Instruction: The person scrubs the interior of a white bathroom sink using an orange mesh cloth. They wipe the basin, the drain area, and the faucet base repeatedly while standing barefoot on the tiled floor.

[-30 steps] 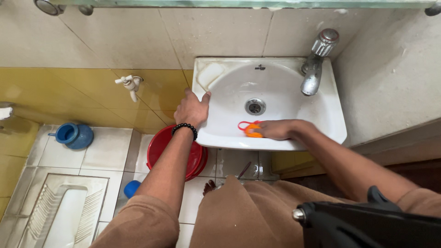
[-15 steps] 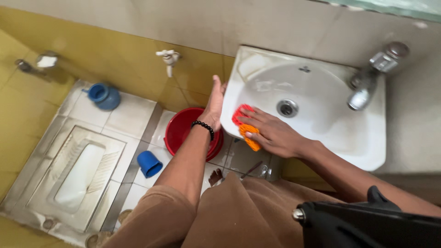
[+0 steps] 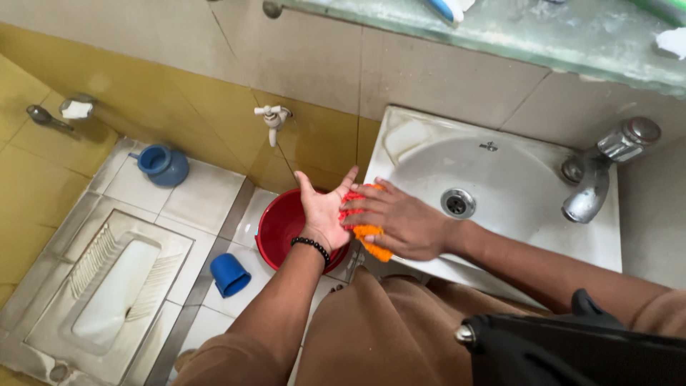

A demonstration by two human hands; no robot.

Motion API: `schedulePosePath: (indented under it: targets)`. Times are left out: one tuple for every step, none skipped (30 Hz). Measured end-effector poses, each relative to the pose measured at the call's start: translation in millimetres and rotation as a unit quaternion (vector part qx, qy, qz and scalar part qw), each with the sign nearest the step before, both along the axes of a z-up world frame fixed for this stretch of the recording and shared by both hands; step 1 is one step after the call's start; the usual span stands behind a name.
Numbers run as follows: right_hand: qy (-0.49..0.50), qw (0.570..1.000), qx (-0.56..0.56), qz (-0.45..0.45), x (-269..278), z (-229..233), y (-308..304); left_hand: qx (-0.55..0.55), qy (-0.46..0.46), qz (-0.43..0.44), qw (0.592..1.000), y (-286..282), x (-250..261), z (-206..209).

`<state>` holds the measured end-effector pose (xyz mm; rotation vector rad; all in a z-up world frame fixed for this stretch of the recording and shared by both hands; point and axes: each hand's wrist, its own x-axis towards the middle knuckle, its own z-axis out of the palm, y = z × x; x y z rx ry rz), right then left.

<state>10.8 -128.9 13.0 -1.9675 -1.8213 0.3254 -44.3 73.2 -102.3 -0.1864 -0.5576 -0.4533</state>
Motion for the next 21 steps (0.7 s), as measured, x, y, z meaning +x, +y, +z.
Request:
schedulePosePath:
  targets:
    - [0.010,1.000,0.016,-0.010,18.7,-4.2,1.8,0.088,0.101,0.025,0.991,-1.3,2.7,4.6]
    - [0.021,0.999,0.033,-0.018,38.6,-8.4,2.8,0.173,0.202,0.055,0.962,-5.6,1.7,10.9]
    - [-0.005,0.996,-0.007,-0.085,63.1,-10.5,3.0,0.253,0.299,0.087,0.916,-8.7,1.4,18.7]
    - [-0.030,0.987,-0.046,-0.152,88.6,-10.8,2.1,0.268,0.304,0.081,0.911,-9.1,1.6,26.9]
    - [-0.085,0.982,-0.006,-0.170,110.5,-9.6,-1.3,0.282,0.308,0.075,0.906,-9.2,1.2,34.1]
    - [-0.142,0.972,0.033,-0.186,123.0,-9.9,-4.1,0.293,0.312,0.069,0.901,-10.6,1.2,40.0]
    - [-0.167,0.968,0.034,-0.186,123.7,-13.4,-4.4,0.295,0.314,0.067,0.900,-10.6,1.0,44.6]
    - [-0.193,0.963,0.035,-0.185,119.9,-15.0,-3.7,0.295,0.315,0.066,0.900,-11.0,0.8,47.8]
    - [-0.218,0.958,0.036,-0.184,112.6,-14.5,-1.4,0.294,0.317,0.065,0.899,-11.3,0.9,49.8]
    - [-0.129,0.974,0.015,-0.185,98.3,-14.2,0.8,0.280,0.309,0.069,0.906,-12.7,-0.2,50.3]
    - [-0.039,0.982,-0.005,-0.185,79.6,-13.3,2.5,0.266,0.301,0.073,0.913,-14.3,-1.1,50.4]
    - [-0.006,0.990,0.029,-0.135,61.8,-10.4,4.5,0.256,0.292,0.076,0.918,-13.3,-0.7,51.6]
    - [0.027,0.994,0.063,-0.084,44.0,-7.5,6.6,0.297,0.322,0.082,0.895,-12.0,-0.4,52.6]
    - [-0.012,0.998,0.048,-0.044,21.5,-7.5,9.6,0.335,0.352,0.090,0.869,-11.6,-1.6,52.4]
    - [-0.049,0.998,0.033,-0.002,7.4,-6.0,11.2,0.372,0.381,0.097,0.841,-10.6,-3.0,51.8]
    - [-0.039,0.998,0.044,0.018,7.2,-2.5,10.4,0.369,0.382,0.096,0.842,-9.2,-5.2,50.9]
    - [-0.029,0.997,0.054,0.039,7.6,-1.2,8.9,0.366,0.382,0.096,0.843,-7.6,-7.9,50.0]
    - [-0.019,0.996,0.068,0.055,8.2,-2.7,8.0,0.367,0.381,0.093,0.843,-6.1,-8.3,49.7]
    - [0.005,0.996,0.077,0.047,17.5,-4.7,8.5,0.335,0.349,0.099,0.869,-8.0,-6.5,49.4]
    - [0.030,0.995,0.087,0.040,36.1,-6.1,11.0,0.303,0.316,0.106,0.893,-11.6,-5.1,49.3]
    - [0.054,0.993,0.097,0.032,55.1,-7.6,12.9,0.270,0.283,0.112,0.914,-14.3,-4.5,49.8]
